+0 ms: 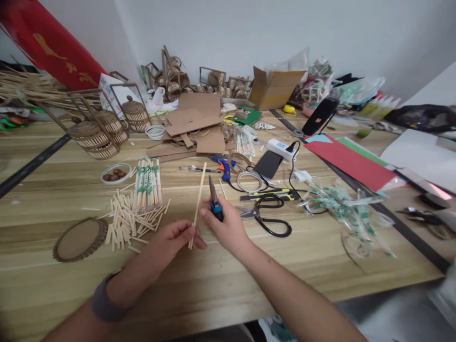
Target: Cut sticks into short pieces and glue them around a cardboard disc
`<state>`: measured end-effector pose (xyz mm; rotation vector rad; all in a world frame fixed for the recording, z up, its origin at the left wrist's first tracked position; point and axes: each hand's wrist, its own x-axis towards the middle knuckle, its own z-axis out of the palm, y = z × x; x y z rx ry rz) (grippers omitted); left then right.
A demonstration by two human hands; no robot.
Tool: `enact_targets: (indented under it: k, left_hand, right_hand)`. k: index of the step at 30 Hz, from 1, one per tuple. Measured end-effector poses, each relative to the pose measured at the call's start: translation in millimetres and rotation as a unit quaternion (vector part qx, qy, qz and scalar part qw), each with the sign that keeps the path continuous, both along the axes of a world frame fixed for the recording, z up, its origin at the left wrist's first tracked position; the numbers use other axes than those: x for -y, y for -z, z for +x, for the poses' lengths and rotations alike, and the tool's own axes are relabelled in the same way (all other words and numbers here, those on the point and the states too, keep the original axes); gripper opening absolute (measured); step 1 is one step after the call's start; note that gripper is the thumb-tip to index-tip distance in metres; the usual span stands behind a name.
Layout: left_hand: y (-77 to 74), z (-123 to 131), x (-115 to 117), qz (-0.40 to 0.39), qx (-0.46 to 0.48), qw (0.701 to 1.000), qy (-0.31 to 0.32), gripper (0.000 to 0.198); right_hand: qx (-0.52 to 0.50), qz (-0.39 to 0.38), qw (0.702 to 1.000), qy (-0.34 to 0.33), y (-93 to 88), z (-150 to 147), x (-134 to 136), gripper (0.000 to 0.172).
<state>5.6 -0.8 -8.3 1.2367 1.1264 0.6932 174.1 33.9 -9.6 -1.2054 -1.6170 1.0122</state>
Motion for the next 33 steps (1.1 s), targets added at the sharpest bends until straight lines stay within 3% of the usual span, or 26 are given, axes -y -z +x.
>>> enact_targets:
  k: [4, 6, 10, 20, 33]
  left_hand:
    - [2.3, -4.5, -6.0, -0.04, 0.093, 0.985, -0.143, 0.031]
    - [3.6, -5.2, -7.4, -0.055, 0.138, 0.973, -0.179, 0.031]
    - [4.1, -2.4, -5.9, -0.043, 0.161, 0.971, -0.169, 0.029]
    - [3.1, 5.9, -1.3, -0.011, 0.158, 0.977, -0.143, 0.037]
    - [6.0, 3.9, 0.2, -0.011, 0.164, 0.973, -0.159, 0.036]
  right_hand:
    - [0.082, 0.016, 0.996, -0.04, 1.1, -2.8, 5.2, 0.036]
    - [0.122, 0.039, 0.99, -0.058, 2.7, -6.2, 9.0, 0.042]
    - [0.162, 0.071, 0.98, -0.089, 7.4, -12.0, 13.6, 0.047]
    - [0.213, 0.1, 0.968, -0.083, 12.2, -10.1, 12.5, 0.039]
    - [0.151, 0.061, 0.984, -0.069, 6.7, -9.5, 11.4, 0.038]
